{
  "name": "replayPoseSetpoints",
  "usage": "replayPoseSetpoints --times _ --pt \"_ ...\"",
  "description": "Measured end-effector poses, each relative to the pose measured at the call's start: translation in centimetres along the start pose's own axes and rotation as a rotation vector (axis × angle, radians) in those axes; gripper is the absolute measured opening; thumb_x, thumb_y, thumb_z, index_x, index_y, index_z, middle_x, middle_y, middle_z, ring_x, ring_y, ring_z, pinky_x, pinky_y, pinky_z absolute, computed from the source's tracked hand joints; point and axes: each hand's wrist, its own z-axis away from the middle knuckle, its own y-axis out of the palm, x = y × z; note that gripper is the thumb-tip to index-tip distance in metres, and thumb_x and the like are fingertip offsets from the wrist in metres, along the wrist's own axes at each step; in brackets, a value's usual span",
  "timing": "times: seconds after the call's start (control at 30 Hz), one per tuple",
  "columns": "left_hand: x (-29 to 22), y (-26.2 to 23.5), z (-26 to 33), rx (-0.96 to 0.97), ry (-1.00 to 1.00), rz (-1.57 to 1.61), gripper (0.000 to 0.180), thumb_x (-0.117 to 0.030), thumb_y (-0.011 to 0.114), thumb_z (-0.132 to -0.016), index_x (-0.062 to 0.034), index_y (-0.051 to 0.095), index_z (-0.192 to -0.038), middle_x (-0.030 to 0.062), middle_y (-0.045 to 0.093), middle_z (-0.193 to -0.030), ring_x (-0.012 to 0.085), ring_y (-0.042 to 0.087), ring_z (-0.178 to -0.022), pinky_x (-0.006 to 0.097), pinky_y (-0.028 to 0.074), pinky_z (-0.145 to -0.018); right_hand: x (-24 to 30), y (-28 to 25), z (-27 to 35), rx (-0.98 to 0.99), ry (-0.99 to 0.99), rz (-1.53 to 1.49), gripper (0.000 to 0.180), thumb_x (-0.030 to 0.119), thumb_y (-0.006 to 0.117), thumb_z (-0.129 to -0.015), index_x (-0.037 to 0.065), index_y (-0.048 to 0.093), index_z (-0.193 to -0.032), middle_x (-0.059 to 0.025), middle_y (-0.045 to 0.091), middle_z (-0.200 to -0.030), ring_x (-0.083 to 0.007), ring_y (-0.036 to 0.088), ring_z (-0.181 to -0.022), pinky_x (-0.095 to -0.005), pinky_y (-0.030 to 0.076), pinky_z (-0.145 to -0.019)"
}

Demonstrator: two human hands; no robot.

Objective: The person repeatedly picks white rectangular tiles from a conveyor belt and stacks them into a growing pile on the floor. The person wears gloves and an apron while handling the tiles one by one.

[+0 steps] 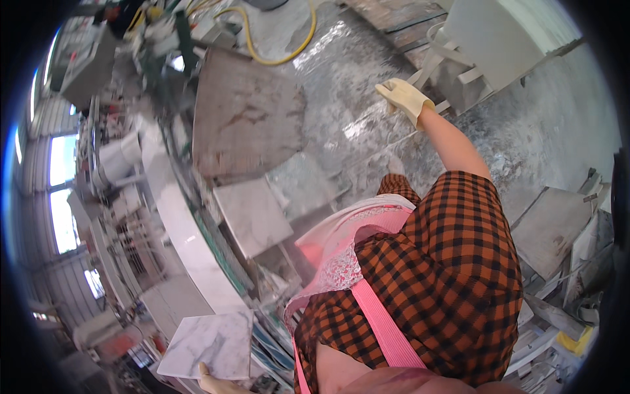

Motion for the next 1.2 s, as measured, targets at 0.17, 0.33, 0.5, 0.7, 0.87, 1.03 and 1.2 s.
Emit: replayPoseSetpoints --times 0.17,0.33,0.5,0.7,0.87,1.03,1.2 --pt "-6.2 14.3 3.9 0.204 0.038 -0.052 0.049 -0.021 0.067 -0.083 0.0010 0.056 -0.126 0.0161 0.062 -0.120 0.0305 0.064 -0.103 0.043 0.052 -0.092 6.5 -14.0 -3.7 -0.230 -0.124 0.066 0.045 0.045 0.054 -0.093 0.002 0.061 -0.089 -0.0077 0.059 -0.063 -0.0174 0.058 -0.062 -0.0337 0.045 -0.065" --pt "-7.1 33.0 3.7 0.587 0.266 -0.298 0.036 -0.013 0.067 -0.082 0.0047 0.062 -0.114 0.0110 0.066 -0.103 0.0215 0.063 -0.092 0.035 0.051 -0.084 9.8 -24.3 -1.3 -0.399 -0.191 0.169 0.044 0.044 0.051 -0.098 0.009 0.067 -0.119 -0.0008 0.061 -0.063 -0.0108 0.060 -0.069 -0.0282 0.047 -0.074" --pt "-5.6 59.2 7.9 1.092 0.480 -0.389 0.030 -0.013 0.069 -0.080 0.0021 0.066 -0.105 0.0061 0.067 -0.092 0.0157 0.062 -0.081 0.031 0.051 -0.073 8.3 -36.0 2.9 -0.672 -0.208 0.300 0.041 0.041 0.051 -0.099 0.011 0.066 -0.124 -0.0023 0.067 -0.077 -0.0148 0.063 -0.091 -0.0318 0.044 -0.095" --pt "-5.3 93.0 22.0 1.273 0.935 -0.886 0.034 -0.018 0.069 -0.076 0.0026 0.067 -0.103 0.0175 0.072 -0.088 0.0257 0.070 -0.083 0.037 0.052 -0.073 2.0 -49.6 -2.0 -1.011 -0.184 0.342 0.036 0.029 0.057 -0.097 0.007 0.065 -0.125 -0.0100 0.071 -0.110 -0.0165 0.063 -0.110 -0.0301 0.042 -0.100" --pt "-4.4 112.4 36.9 1.651 1.344 -1.085 0.032 -0.028 0.060 -0.086 -0.0055 0.067 -0.108 0.0257 0.068 -0.097 0.0419 0.065 -0.096 0.047 0.051 -0.080 -0.9 -59.7 -15.0 -1.146 0.068 0.598 0.045 0.026 0.058 -0.097 0.004 0.055 -0.135 -0.0110 0.058 -0.136 -0.0205 0.049 -0.131 -0.0344 0.036 -0.109" --pt "-0.7 124.1 51.5 1.977 1.902 -0.950 0.037 -0.019 0.056 -0.090 -0.0117 0.056 -0.126 0.0205 0.067 -0.104 0.0428 0.065 -0.091 0.051 0.051 -0.078 -0.1 -64.0 -20.1 -1.077 0.206 0.762 0.046 0.015 0.057 -0.094 0.003 0.051 -0.138 -0.0161 0.050 -0.142 -0.0301 0.040 -0.138 -0.0408 0.028 -0.116" --pt "2.1 130.1 63.6 2.097 2.270 -0.869 0.026 -0.010 0.045 -0.091 -0.0066 0.055 -0.116 0.0187 0.068 -0.099 0.0391 0.067 -0.092 0.049 0.053 -0.075 0.5 -64.6 -19.8 -1.085 0.218 0.742 0.046 0.020 0.059 -0.094 0.006 0.053 -0.137 -0.0144 0.053 -0.140 -0.0296 0.043 -0.135 -0.0397 0.030 -0.114"
